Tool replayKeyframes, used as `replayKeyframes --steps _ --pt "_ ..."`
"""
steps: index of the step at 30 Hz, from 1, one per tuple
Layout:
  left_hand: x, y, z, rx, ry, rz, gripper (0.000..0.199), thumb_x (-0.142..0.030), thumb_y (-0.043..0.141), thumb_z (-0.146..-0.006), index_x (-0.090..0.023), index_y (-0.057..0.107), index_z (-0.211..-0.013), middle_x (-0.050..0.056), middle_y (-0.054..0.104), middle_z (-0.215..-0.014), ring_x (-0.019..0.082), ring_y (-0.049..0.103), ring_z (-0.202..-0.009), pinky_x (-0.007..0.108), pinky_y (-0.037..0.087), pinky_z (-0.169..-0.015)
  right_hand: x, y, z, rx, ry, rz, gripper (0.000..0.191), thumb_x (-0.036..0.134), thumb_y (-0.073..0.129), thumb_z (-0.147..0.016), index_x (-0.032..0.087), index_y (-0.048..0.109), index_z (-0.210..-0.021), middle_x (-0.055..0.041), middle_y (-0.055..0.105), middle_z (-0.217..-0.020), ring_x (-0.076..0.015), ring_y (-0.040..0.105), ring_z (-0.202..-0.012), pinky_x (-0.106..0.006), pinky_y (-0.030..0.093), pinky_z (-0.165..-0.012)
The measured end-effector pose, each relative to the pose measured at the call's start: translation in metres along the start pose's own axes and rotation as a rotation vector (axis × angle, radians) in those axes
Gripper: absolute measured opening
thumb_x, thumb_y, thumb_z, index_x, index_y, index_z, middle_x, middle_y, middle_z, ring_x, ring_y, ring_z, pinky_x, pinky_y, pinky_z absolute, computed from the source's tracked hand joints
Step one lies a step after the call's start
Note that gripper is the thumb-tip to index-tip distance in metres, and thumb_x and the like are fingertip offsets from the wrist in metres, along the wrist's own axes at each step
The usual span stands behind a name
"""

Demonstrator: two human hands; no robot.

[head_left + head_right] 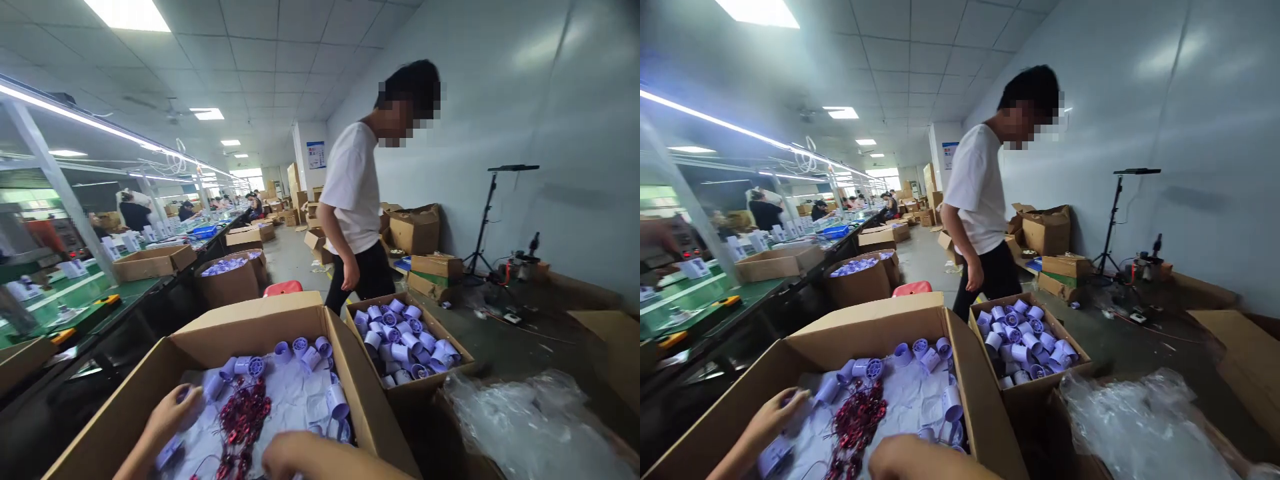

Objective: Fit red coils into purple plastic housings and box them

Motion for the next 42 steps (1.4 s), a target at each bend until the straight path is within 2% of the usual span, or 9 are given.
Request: replayKeyframes --steps 1,3,7,8,10,15,22,28,42 --pt "-0.01 0.003 0.008 0.064 -0.002 0.128 0.028 -0.044 0.052 -0.06 -0.02 0.061 -0.07 0.004 0.065 -0.069 0.024 0.061 -0.072 0.03 0.046 -0.063 0.001 -0.012 0.008 -0.076 -0.02 -0.048 0.019 0.024 0.069 -0.049 0.022 0.056 -0.036 -0.001 0.065 -0.05 -0.025 0.066 -0.062 -0.03 0.047 -0.054" --pt "-0.03 0.01 0.03 0.232 0.002 0.329 0.032 -0.043 0.051 -0.062 -0.019 0.063 -0.08 0.003 0.064 -0.074 0.021 0.058 -0.068 0.028 0.044 -0.06 -0.005 -0.04 0.027 -0.425 -0.02 -0.267 0.008 0.014 0.068 -0.048 0.021 0.066 -0.051 -0.0033 0.07 -0.06 -0.0258 0.067 -0.068 -0.03 0.048 -0.058" --pt "-0.057 0.04 0.068 0.675 0.009 0.609 0.031 -0.023 0.064 -0.056 -0.017 0.067 -0.086 0.002 0.065 -0.085 0.016 0.057 -0.076 0.026 0.042 -0.071 -0.03 -0.073 0.045 -0.612 -0.167 -0.337 0.028 0.021 0.046 -0.074 0.017 0.072 -0.085 -0.0117 0.073 -0.095 -0.0252 0.065 -0.091 -0.035 0.048 -0.081" --pt "-0.06 0.05 0.073 0.762 -0.005 0.688 0.035 -0.02 0.066 -0.056 -0.017 0.068 -0.09 0.003 0.065 -0.086 0.016 0.057 -0.077 0.025 0.041 -0.073 -0.039 -0.082 0.046 -0.754 -0.192 -0.5 0.028 0.028 0.049 -0.074 0.017 0.072 -0.085 -0.0121 0.073 -0.095 -0.0263 0.066 -0.092 -0.036 0.048 -0.082" --pt "-0.062 0.071 0.075 0.876 -0.042 0.902 0.05 -0.015 0.069 -0.056 -0.02 0.065 -0.106 0.003 0.065 -0.091 0.014 0.057 -0.079 0.024 0.04 -0.073 -0.052 -0.092 0.046 -0.847 -0.22 -0.748 0.032 0.042 0.058 -0.066 0.018 0.072 -0.083 -0.012 0.073 -0.09 -0.0289 0.066 -0.085 -0.038 0.051 -0.077" --pt "-0.057 0.098 0.068 0.81 -0.137 1.153 0.051 -0.011 0.064 -0.054 -0.019 0.065 -0.105 0.005 0.062 -0.097 0.016 0.057 -0.083 0.027 0.041 -0.075 -0.048 -0.089 0.049 -0.623 -0.361 -0.718 0.028 0.049 0.067 -0.055 0.025 0.07 -0.069 -0.0085 0.074 -0.079 -0.0293 0.067 -0.077 -0.035 0.053 -0.07" --pt "-0.057 0.078 0.077 0.738 -0.085 1.285 0.03 -0.012 0.061 -0.053 -0.016 0.069 -0.081 0.007 0.065 -0.095 0.015 0.058 -0.078 0.026 0.042 -0.071 -0.036 -0.083 0.052 -0.527 -0.301 -0.581 0.03 0.054 0.064 -0.055 0.024 0.065 -0.059 -0.0059 0.07 -0.065 -0.0263 0.064 -0.066 -0.033 0.049 -0.061" --pt "-0.06 0.074 0.086 0.894 -0.084 1.273 0.044 -0.017 0.062 -0.057 -0.007 0.068 -0.099 0.008 0.066 -0.08 0.014 0.059 -0.066 0.024 0.043 -0.066 -0.024 -0.082 0.071 -0.538 -0.373 -0.637 0.021 0.039 0.065 -0.063 0.02 0.061 -0.069 -0.0007 0.063 -0.063 -0.0187 0.055 -0.063 -0.027 0.041 -0.056" --pt "-0.065 0.048 0.083 0.599 -0.13 1.625 0.071 -0.034 0.06 -0.063 -0.01 0.047 -0.129 0.001 0.055 -0.065 0.012 0.053 -0.057 0.025 0.041 -0.059 -0.033 -0.087 0.068 -0.761 -0.432 -0.885 0.032 0.049 0.066 -0.072 0.018 0.064 -0.075 -0.0026 0.064 -0.074 -0.0171 0.057 -0.07 -0.028 0.046 -0.066"
Point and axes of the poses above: each hand's wrist, its own z-axis away from the middle knuckle, its own y-axis out of the palm, x = y × z, the point moved 3 cm from there along -z, towards the middle knuckle
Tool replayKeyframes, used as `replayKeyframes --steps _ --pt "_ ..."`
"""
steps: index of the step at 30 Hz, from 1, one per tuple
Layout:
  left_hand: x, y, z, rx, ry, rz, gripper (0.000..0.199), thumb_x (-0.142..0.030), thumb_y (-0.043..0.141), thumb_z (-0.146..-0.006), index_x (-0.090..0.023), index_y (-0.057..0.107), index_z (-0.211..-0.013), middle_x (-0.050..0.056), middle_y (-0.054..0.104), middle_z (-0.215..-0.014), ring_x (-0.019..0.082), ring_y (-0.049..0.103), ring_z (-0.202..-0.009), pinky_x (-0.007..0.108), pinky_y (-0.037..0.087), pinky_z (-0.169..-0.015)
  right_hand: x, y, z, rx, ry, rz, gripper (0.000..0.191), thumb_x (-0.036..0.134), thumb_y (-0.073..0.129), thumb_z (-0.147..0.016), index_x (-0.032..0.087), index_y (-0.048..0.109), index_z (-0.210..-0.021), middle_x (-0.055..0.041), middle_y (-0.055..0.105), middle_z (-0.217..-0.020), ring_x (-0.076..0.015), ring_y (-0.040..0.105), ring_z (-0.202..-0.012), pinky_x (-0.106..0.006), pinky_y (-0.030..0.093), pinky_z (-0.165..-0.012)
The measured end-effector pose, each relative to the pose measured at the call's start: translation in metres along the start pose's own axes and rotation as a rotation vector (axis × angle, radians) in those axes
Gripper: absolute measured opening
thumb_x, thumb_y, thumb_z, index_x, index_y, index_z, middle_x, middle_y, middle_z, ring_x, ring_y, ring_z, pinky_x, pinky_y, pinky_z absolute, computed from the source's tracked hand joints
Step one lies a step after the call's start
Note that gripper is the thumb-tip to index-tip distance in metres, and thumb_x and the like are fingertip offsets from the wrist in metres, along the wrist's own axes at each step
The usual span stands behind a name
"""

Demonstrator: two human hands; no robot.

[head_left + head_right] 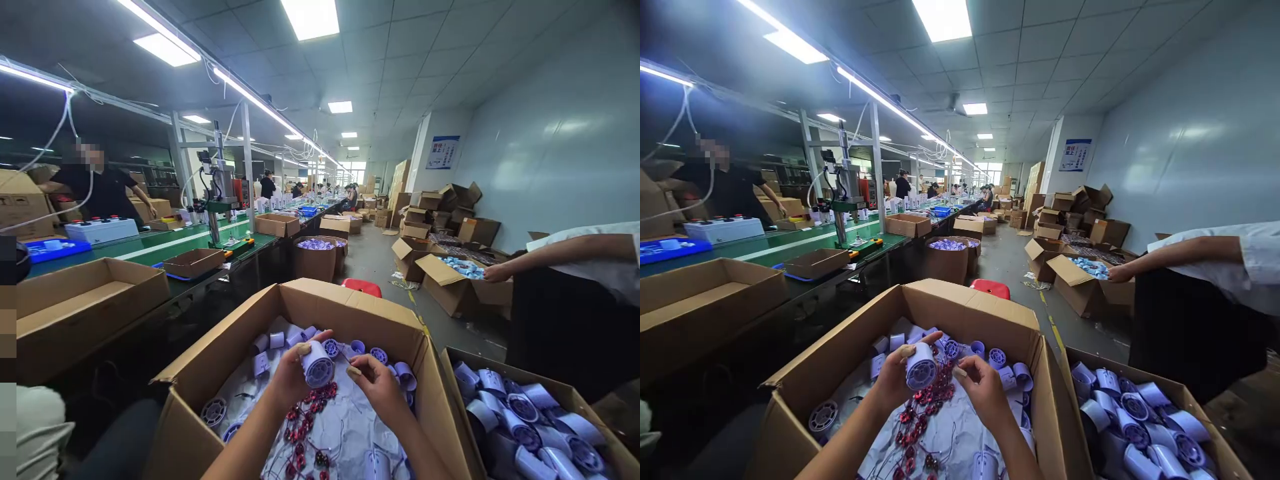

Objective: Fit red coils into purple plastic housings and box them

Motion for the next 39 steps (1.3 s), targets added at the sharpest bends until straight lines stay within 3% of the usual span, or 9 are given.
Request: replayKeyframes --steps 7,11,14,16,21,25,31,35,39 --pt "0.003 -0.007 -0.004 -0.085 0.005 0.025 0.064 -0.034 0.061 -0.064 -0.01 0.053 -0.122 0.001 0.055 -0.067 0.011 0.051 -0.057 0.025 0.04 -0.059 0.01 0.007 0.003 0.075 0.069 -0.22 0.036 0.052 0.072 -0.066 0.018 0.069 -0.078 -0.0018 0.065 -0.07 -0.0158 0.059 -0.065 -0.027 0.049 -0.063" --pt "0.003 -0.006 -0.004 -0.081 0.041 -0.076 0.063 -0.036 0.065 -0.062 -0.015 0.053 -0.12 0.007 0.062 -0.089 0.014 0.057 -0.069 0.027 0.044 -0.067 0.013 0.002 0.003 0.051 0.167 -0.531 0.035 0.045 0.082 -0.057 0.018 0.068 -0.073 -0.0005 0.067 -0.066 -0.0112 0.059 -0.055 -0.023 0.05 -0.057" --pt "0.003 -0.009 -0.006 -0.189 0.14 -0.363 0.066 -0.042 0.069 -0.063 -0.019 0.049 -0.122 0.007 0.062 -0.098 0.016 0.059 -0.075 0.029 0.046 -0.07 0.019 -0.009 0.004 -0.091 0.206 -0.769 0.037 0.037 0.088 -0.047 0.018 0.069 -0.073 -0.0008 0.07 -0.07 -0.0099 0.063 -0.058 -0.021 0.053 -0.06" --pt "0.003 -0.014 -0.007 -0.32 0.301 -0.681 0.068 -0.042 0.073 -0.061 -0.021 0.048 -0.121 0.005 0.062 -0.093 0.017 0.058 -0.074 0.03 0.047 -0.07 0.025 -0.016 0.006 -0.167 0.234 -0.848 0.04 0.034 0.09 -0.042 0.018 0.07 -0.073 -0.0011 0.071 -0.07 -0.0102 0.064 -0.059 -0.02 0.055 -0.061" --pt "0.003 -0.022 -0.007 -0.486 0.66 -1.25 0.062 -0.019 0.073 -0.058 -0.024 0.049 -0.115 0.004 0.063 -0.101 0.02 0.06 -0.086 0.038 0.048 -0.082 0.035 -0.016 0.013 -0.139 0.244 -0.823 0.038 0.033 0.091 -0.038 0.018 0.072 -0.068 -0.0028 0.072 -0.065 -0.0114 0.064 -0.052 -0.021 0.055 -0.054" --pt "0.001 -0.017 -0.005 -0.467 0.802 -1.407 0.053 -0.007 0.068 -0.055 -0.021 0.055 -0.104 0.006 0.061 -0.102 0.023 0.057 -0.099 0.04 0.047 -0.088 0.041 -0.001 0.022 -0.003 0.189 -0.679 0.033 0.035 0.089 -0.044 0.019 0.072 -0.068 -0.0032 0.071 -0.064 -0.0135 0.064 -0.052 -0.025 0.056 -0.054" --pt "-0.004 -0.007 0.0 -0.375 0.904 -1.361 0.049 -0.011 0.07 -0.053 -0.02 0.055 -0.099 0.006 0.059 -0.099 0.023 0.056 -0.094 0.039 0.047 -0.086 0.057 0.018 0.035 0.104 0.153 -0.521 0.034 0.042 0.085 -0.051 0.018 0.071 -0.07 -0.0042 0.071 -0.068 -0.0168 0.066 -0.063 -0.03 0.057 -0.063" --pt "-0.005 0.002 0.005 -0.228 0.85 -1.337 0.05 -0.012 0.069 -0.054 -0.021 0.057 -0.102 0.006 0.057 -0.103 0.022 0.057 -0.094 0.037 0.047 -0.086 0.057 0.018 0.036 0.173 0.146 -0.496 0.033 0.044 0.083 -0.055 0.018 0.07 -0.072 -0.0039 0.071 -0.071 -0.0157 0.065 -0.063 -0.029 0.056 -0.064" --pt "-0.006 0.003 0.006 -0.174 0.785 -1.309 0.053 -0.01 0.068 -0.055 -0.021 0.057 -0.105 0.006 0.058 -0.105 0.023 0.056 -0.097 0.036 0.046 -0.087 0.045 0.014 0.032 0.226 0.13 -0.43 0.031 0.042 0.081 -0.059 0.018 0.07 -0.076 -0.0041 0.071 -0.073 -0.0159 0.066 -0.065 -0.028 0.055 -0.065"
Point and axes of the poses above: each hand's wrist, its own z-axis away from the middle knuckle, its own y-axis out of the palm, x = y × z, the point moved 3 cm from there along -z, towards the middle knuckle
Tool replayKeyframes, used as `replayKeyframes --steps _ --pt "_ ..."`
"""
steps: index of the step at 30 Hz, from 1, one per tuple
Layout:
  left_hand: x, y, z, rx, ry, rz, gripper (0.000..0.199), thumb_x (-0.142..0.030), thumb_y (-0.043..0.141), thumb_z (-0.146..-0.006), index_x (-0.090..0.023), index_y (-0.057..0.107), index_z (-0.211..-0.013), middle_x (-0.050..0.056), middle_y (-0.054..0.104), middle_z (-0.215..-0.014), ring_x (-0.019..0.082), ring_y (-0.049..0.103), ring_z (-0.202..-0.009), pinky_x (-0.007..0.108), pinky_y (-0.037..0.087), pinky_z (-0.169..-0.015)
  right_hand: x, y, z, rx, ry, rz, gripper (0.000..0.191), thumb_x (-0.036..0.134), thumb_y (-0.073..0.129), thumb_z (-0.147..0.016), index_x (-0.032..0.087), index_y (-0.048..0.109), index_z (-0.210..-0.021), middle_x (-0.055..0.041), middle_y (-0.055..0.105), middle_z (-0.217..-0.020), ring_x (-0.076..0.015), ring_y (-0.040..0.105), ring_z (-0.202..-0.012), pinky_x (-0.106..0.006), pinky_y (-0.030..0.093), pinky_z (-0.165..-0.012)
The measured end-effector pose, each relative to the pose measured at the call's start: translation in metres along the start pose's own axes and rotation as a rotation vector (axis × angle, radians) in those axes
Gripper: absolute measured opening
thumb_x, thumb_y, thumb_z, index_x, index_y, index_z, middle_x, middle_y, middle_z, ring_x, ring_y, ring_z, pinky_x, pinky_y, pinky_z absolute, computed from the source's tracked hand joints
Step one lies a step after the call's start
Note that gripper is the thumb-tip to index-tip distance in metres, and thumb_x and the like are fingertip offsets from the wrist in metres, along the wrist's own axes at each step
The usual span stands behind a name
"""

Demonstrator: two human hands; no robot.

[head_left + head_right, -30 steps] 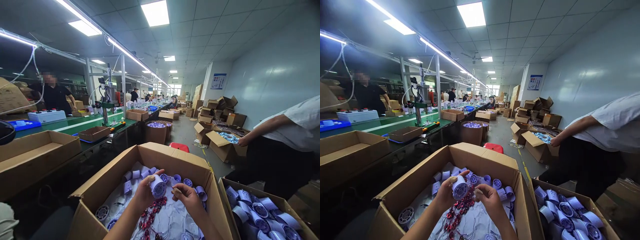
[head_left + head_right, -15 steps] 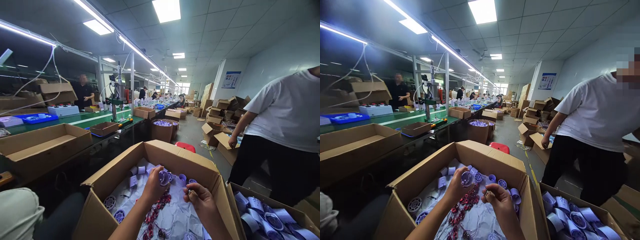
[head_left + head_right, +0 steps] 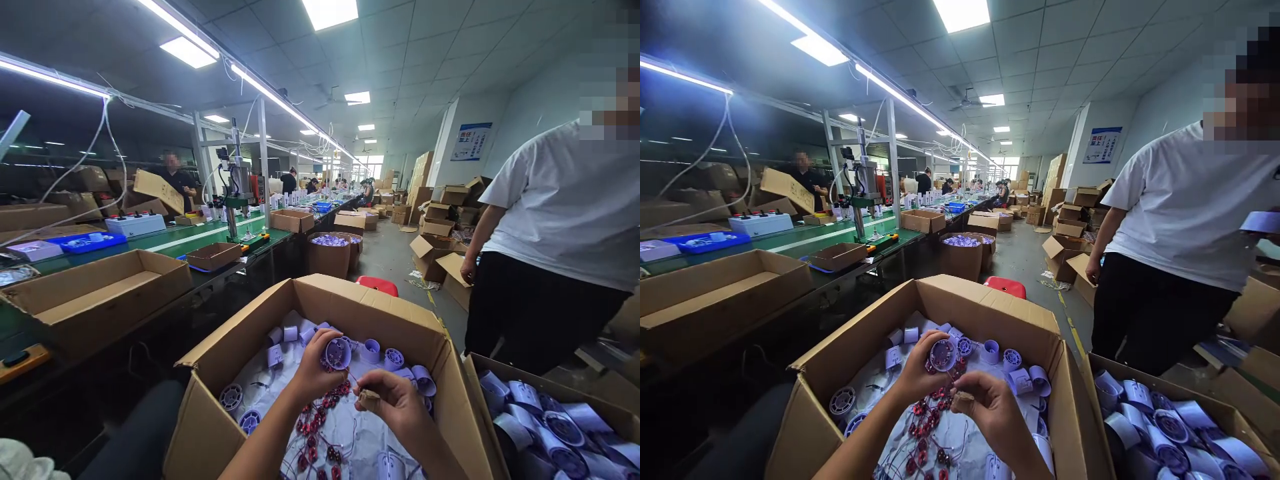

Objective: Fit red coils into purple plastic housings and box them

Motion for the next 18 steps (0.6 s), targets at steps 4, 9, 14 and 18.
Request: replayKeyframes --steps 4,9,14,18 --pt "0.004 -0.0001 0.002 0.014 -0.061 0.039 0.055 -0.009 0.067 -0.055 -0.02 0.054 -0.108 0.005 0.059 -0.105 0.021 0.057 -0.095 0.034 0.046 -0.085 -0.0047 -0.0051 -0.0033 0.03 0.015 0.064 0.032 0.042 0.08 -0.061 0.017 0.069 -0.078 -0.0046 0.07 -0.074 -0.0166 0.065 -0.067 -0.029 0.055 -0.067" --pt "0.0026 0.0002 0.0026 0.046 -0.119 0.119 0.056 -0.005 0.062 -0.053 -0.02 0.053 -0.106 0.003 0.061 -0.101 0.02 0.058 -0.091 0.031 0.048 -0.081 -0.0015 -0.0038 -0.0027 0.077 0.053 0.142 0.031 0.043 0.077 -0.065 0.017 0.068 -0.08 -0.0024 0.067 -0.069 -0.0152 0.063 -0.066 -0.028 0.053 -0.067" --pt "0.003 -0.0016 0.0004 0.037 -0.142 0.146 0.057 -0.003 0.059 -0.051 -0.021 0.052 -0.106 0.004 0.06 -0.106 0.022 0.057 -0.099 0.034 0.046 -0.088 -0.0009 -0.0062 -0.0027 0.074 0.082 0.179 0.034 0.046 0.076 -0.064 0.017 0.068 -0.079 -0.0011 0.063 -0.067 -0.014 0.06 -0.064 -0.027 0.052 -0.063" --pt "0.0044 -0.0026 -0.0001 0.051 -0.09 0.138 0.057 -0.003 0.06 -0.052 -0.021 0.052 -0.106 0.004 0.058 -0.108 0.022 0.056 -0.102 0.035 0.045 -0.09 -0.0029 -0.009 -0.0032 0.061 0.104 0.206 0.037 0.049 0.074 -0.064 0.016 0.067 -0.079 -0.0008 0.062 -0.067 -0.0146 0.06 -0.062 -0.028 0.052 -0.063"
Point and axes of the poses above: each hand's wrist, its own z-axis away from the middle knuckle, its own y-axis out of the palm, x = y × z, the point moved 3 cm from there along -z, towards the middle knuckle
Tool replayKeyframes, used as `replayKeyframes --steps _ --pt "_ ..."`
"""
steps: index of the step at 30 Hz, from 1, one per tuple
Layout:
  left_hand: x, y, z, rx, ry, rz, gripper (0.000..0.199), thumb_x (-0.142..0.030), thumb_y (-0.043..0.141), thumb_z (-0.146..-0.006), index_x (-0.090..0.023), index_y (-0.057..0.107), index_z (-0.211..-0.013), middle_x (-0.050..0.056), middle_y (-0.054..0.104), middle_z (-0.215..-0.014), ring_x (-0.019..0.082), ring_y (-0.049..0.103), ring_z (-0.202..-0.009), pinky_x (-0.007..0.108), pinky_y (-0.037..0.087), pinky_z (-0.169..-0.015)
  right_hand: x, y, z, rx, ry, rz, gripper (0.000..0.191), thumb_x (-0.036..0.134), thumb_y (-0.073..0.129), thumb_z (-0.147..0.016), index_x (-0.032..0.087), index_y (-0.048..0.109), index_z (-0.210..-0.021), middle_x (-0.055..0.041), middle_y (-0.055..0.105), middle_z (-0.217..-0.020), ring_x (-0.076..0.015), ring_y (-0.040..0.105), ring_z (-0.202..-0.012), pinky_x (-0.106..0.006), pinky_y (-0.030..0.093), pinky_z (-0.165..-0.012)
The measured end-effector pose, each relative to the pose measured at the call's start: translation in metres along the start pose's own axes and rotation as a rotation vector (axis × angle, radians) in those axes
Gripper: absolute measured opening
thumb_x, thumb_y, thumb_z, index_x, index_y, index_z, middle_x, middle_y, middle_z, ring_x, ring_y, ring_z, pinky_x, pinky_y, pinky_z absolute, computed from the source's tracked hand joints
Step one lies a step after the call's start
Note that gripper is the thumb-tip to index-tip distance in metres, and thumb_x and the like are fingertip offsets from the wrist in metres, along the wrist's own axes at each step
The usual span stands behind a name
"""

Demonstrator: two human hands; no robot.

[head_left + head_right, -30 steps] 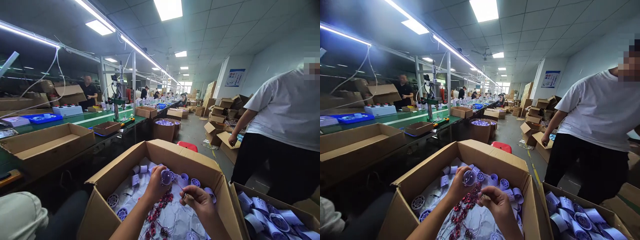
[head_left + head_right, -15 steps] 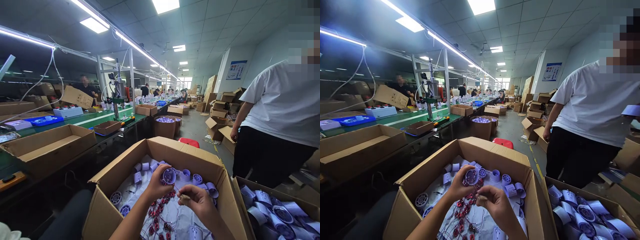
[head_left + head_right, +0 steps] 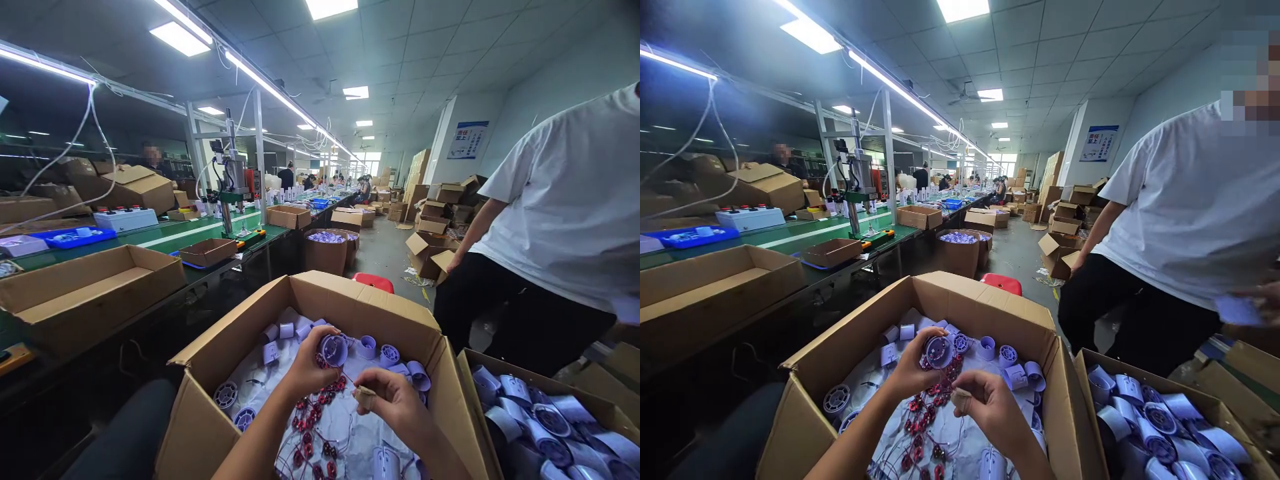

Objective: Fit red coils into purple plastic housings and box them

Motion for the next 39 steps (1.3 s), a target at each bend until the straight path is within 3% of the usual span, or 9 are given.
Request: replayKeyframes --steps 4,8,12,18,23,27,32,39 --pt "-0.001 0.003 0.002 0.101 0.051 -0.043 0.057 -0.004 0.062 -0.052 -0.02 0.053 -0.105 0.007 0.056 -0.11 0.023 0.053 -0.104 0.036 0.042 -0.093 0.003 -0.002 -0.001 -0.104 -0.062 0.135 0.033 0.048 0.067 -0.071 0.016 0.068 -0.083 -0.0031 0.065 -0.072 -0.0174 0.062 -0.069 -0.03 0.052 -0.067" --pt "-0.001 0.008 0.004 0.186 0.054 -0.14 0.056 -0.004 0.062 -0.052 -0.02 0.053 -0.106 0.007 0.056 -0.108 0.022 0.051 -0.102 0.038 0.041 -0.093 0.012 -0.001 -0.001 -0.215 -0.21 0.381 0.017 0.03 0.06 -0.078 0.019 0.069 -0.088 -0.006 0.069 -0.09 -0.0206 0.063 -0.085 -0.031 0.051 -0.077" --pt "-0.004 0.013 0.005 0.258 0.049 -0.22 0.058 -0.003 0.057 -0.049 -0.021 0.054 -0.104 0.005 0.059 -0.103 0.023 0.051 -0.1 0.038 0.04 -0.093 0.008 0.003 -0.001 -0.271 -0.287 0.528 0.022 0.022 0.057 -0.078 0.022 0.062 -0.099 -0.005 0.07 -0.091 -0.0207 0.065 -0.081 -0.032 0.052 -0.075" --pt "-0.013 0.016 0.007 0.253 0.064 -0.295 0.056 -0.005 0.055 -0.048 -0.02 0.055 -0.102 0.006 0.062 -0.103 0.026 0.052 -0.102 0.043 0.032 -0.097 -0.002 0.011 -0.003 -0.38 -0.571 0.865 0.022 0.017 0.044 -0.087 0.022 0.061 -0.099 -0.0083 0.068 -0.096 -0.0217 0.065 -0.088 -0.033 0.053 -0.075" --pt "-0.017 0.02 0.009 0.257 0.134 -0.209 0.061 -0.005 0.05 -0.045 -0.02 0.054 -0.104 0.006 0.06 -0.103 0.025 0.051 -0.101 0.043 0.032 -0.099 0.002 0.02 -0.001 -0.538 -0.753 1.125 0.024 0.013 0.043 -0.087 0.023 0.064 -0.092 -0.0083 0.062 -0.098 -0.0215 0.06 -0.088 -0.034 0.052 -0.075" --pt "-0.021 0.022 0.01 0.299 0.199 -0.079 0.059 -0.005 0.049 -0.046 -0.019 0.053 -0.104 0.007 0.058 -0.102 0.023 0.05 -0.098 0.038 0.04 -0.092 0.003 0.022 0.0 -0.569 -0.753 1.145 0.026 0.01 0.043 -0.085 0.022 0.066 -0.084 -0.0089 0.06 -0.099 -0.0221 0.056 -0.088 -0.037 0.051 -0.077" --pt "-0.02 0.019 0.009 0.286 0.155 -0.026 0.056 -0.004 0.05 -0.046 -0.019 0.051 -0.1 0.006 0.054 -0.099 0.022 0.048 -0.095 0.035 0.041 -0.089 0.001 0.018 -0.001 -0.423 -0.662 1.021 0.024 0.015 0.048 -0.086 0.025 0.066 -0.098 -0.0082 0.062 -0.106 -0.0218 0.059 -0.091 -0.036 0.051 -0.08" --pt "-0.016 0.022 0.012 0.343 0.11 -0.022 0.052 -0.009 0.049 -0.043 -0.02 0.047 -0.094 0.003 0.049 -0.094 0.021 0.046 -0.09 0.031 0.04 -0.084 -0.001 0.015 -0.002 -0.479 -0.477 0.759 0.012 0.013 0.05 -0.077 0.021 0.058 -0.075 -0.0064 0.063 -0.087 -0.0203 0.061 -0.077 -0.032 0.049 -0.067"
Point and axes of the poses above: each hand's wrist, its own z-axis away from the middle knuckle, its own y-axis out of the palm, x = y × z, the point moved 3 cm from there along -z, towards the middle knuckle
